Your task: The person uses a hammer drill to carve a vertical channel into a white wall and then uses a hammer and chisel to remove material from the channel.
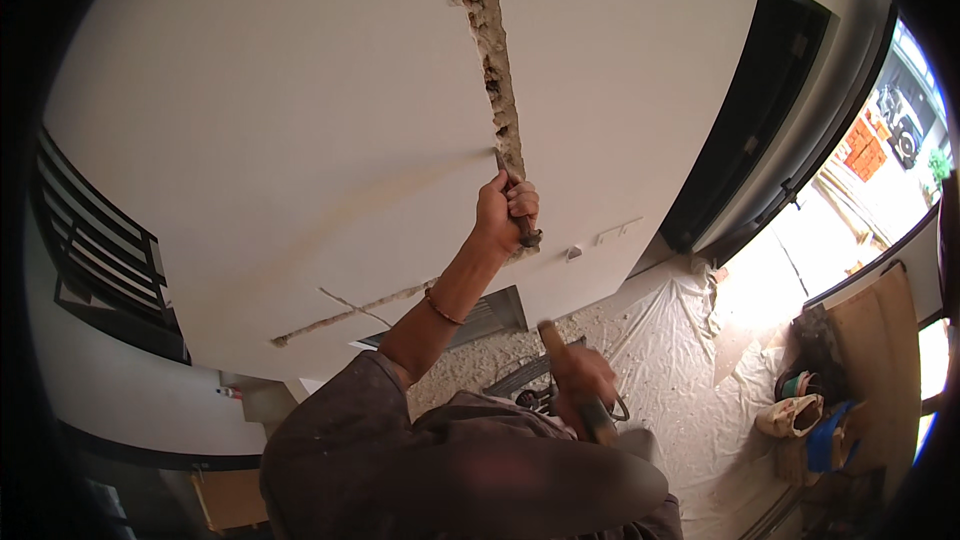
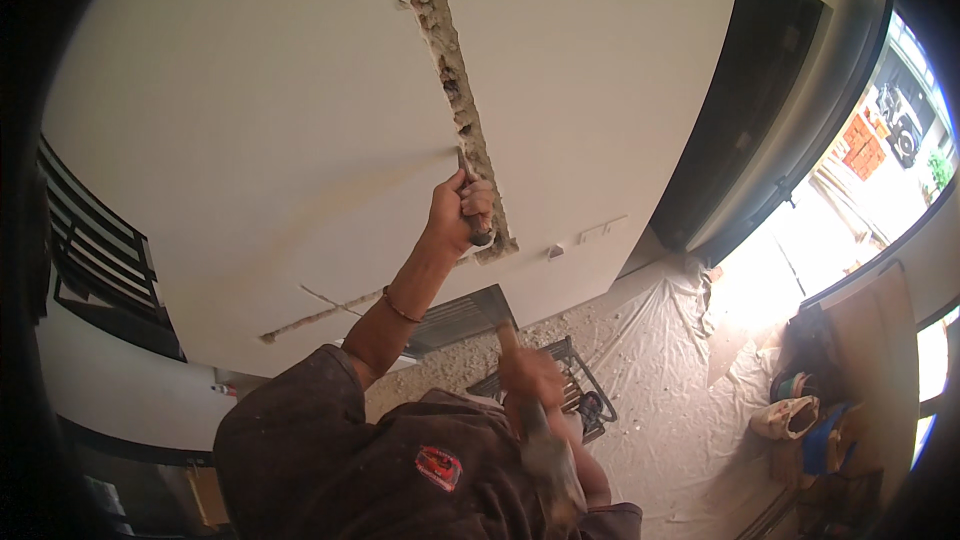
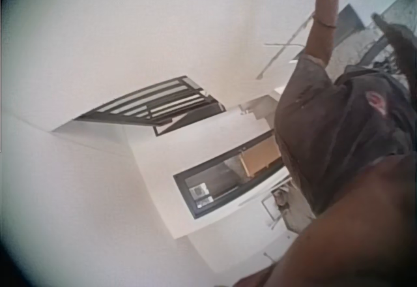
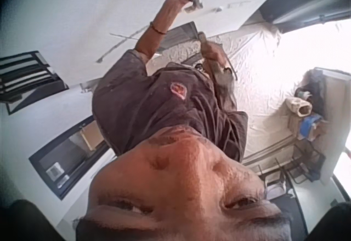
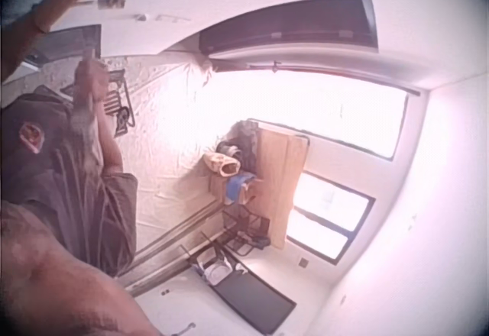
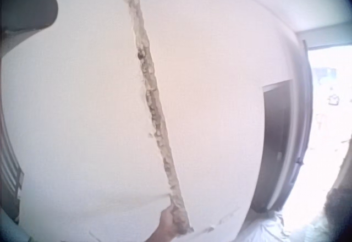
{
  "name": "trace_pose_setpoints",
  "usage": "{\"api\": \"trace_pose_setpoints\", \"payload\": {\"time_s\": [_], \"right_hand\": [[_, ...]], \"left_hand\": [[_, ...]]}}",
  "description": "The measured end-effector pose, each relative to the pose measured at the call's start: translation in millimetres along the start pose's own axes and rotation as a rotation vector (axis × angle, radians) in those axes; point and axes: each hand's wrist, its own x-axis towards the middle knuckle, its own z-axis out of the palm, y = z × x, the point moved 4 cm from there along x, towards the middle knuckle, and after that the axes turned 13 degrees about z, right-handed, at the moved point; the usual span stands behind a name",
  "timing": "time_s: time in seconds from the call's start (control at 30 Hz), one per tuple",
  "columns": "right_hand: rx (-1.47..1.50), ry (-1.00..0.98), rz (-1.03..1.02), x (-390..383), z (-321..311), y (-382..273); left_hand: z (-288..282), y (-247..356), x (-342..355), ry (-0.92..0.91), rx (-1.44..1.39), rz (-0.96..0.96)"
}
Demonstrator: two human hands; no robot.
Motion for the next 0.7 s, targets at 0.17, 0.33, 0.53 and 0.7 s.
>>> {"api": "trace_pose_setpoints", "payload": {"time_s": [0.17,0.33,0.53,0.7], "right_hand": [[-0.312,-0.299,0.637,2,0,118],[-0.122,-0.163,0.236,11,11,58],[-0.376,-0.314,0.423,27,3,104],[-0.362,-0.314,0.604,-31,-14,100]], "left_hand": [[-1,12,24,-0.052,0.062,0.042],[-2,13,16,0.037,0.013,-0.006],[-23,19,18,-0.072,0.068,-0.085],[-54,57,-11,-0.142,0.146,-0.49]]}}
